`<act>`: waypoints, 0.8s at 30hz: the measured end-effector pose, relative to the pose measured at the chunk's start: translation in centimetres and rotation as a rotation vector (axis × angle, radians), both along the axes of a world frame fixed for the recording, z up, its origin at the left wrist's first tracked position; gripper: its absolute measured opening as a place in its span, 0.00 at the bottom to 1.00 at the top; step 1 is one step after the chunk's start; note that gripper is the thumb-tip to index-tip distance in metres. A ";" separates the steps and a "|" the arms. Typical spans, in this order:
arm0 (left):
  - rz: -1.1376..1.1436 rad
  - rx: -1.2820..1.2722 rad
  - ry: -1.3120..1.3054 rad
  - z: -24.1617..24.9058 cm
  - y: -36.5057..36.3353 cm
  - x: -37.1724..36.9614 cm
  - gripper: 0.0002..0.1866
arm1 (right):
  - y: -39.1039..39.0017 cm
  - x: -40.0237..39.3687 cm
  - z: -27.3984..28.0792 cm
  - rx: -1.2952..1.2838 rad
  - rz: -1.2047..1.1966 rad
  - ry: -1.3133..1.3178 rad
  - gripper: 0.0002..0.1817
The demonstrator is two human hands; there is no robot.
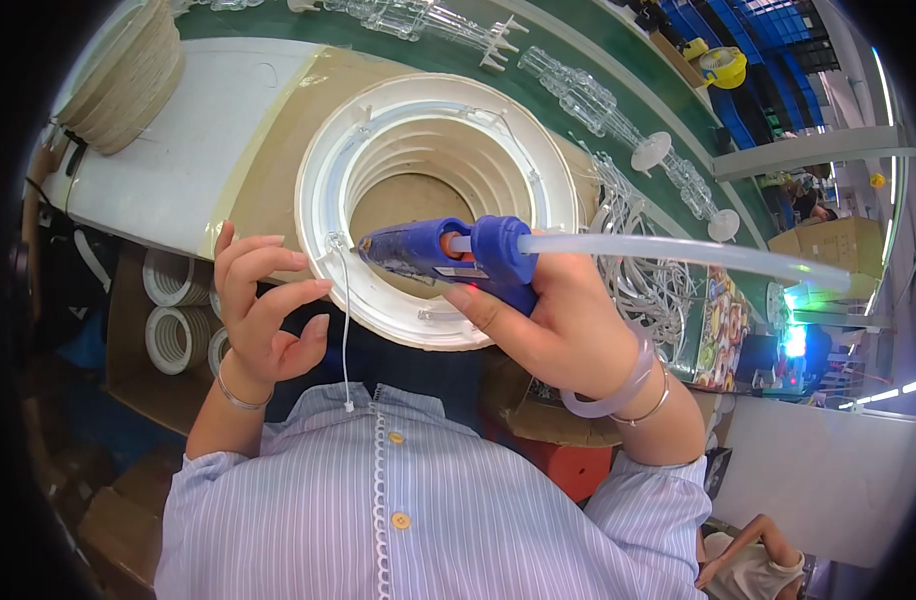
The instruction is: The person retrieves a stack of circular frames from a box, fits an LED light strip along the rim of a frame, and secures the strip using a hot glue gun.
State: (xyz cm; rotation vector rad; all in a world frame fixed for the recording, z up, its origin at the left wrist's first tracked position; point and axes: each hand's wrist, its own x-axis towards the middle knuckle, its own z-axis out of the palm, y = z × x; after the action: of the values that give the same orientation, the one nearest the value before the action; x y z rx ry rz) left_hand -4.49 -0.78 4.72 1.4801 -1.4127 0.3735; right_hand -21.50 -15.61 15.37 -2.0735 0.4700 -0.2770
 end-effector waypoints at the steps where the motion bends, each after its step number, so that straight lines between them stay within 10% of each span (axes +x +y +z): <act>1: 0.005 0.002 -0.011 0.0 0.0 0.0 0.09 | 0.0 0.0 0.1 0.003 -0.006 0.003 0.13; 24: 0.007 0.052 -0.063 0.5 0.6 0.4 0.10 | -2.2 -3.3 1.4 0.161 -0.410 -0.035 0.13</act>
State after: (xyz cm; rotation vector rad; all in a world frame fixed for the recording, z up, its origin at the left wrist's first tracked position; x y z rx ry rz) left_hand -4.08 -0.23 5.20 1.5275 -1.4767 0.3935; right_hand -24.82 -17.78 16.73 -1.8007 0.8685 -0.4981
